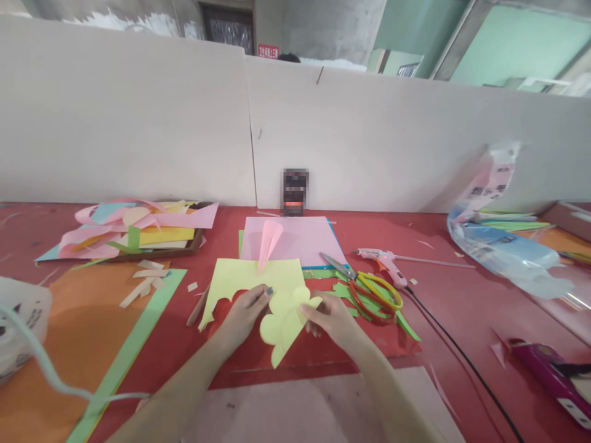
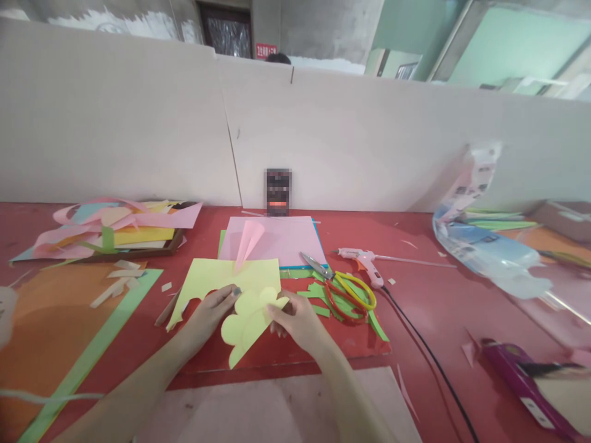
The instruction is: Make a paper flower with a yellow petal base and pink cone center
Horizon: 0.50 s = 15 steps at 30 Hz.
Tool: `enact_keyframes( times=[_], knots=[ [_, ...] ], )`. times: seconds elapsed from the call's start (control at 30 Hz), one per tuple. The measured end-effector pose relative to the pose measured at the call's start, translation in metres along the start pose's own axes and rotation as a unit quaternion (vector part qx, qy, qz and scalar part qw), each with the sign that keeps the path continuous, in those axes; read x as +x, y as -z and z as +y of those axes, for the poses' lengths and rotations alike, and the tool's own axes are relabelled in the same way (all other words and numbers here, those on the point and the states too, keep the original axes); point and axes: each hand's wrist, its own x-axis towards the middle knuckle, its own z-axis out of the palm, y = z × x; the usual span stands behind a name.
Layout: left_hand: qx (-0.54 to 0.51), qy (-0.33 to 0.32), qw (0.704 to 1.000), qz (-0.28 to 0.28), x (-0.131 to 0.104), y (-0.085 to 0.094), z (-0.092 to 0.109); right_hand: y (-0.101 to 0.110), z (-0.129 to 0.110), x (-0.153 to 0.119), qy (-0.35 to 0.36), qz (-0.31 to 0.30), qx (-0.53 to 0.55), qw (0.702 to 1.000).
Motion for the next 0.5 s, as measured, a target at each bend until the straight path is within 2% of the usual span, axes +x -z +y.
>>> enact_keyframes(
  times=[0.17,0.3,0.4,0.5],
  knots=[
    [-0.038,0.009,0.999,0.012,-0.0030,-0.0005,0.0037,-0.0004,0.0013,-0.0004,0.003,-0.009,0.006,1.000],
    [-0.082,0.006,0.996,0.040,-0.0036,-0.0029,0.0020,-0.0005,0.0022,0.0005,0.006,0.019,0.001,1.000],
    [-0.031,-0.023,0.999,0.031,-0.0017,-0.0045,0.0006,-0.0011,0.0017,0.0011,0.009,0.049,-0.021,0.999],
    [0.024,-0.024,0.999,-0.013,-0.0006,-0.0061,0.0013,-0.0015,0.0023,0.0022,0.014,0.072,-0.028,0.997]
  ],
)
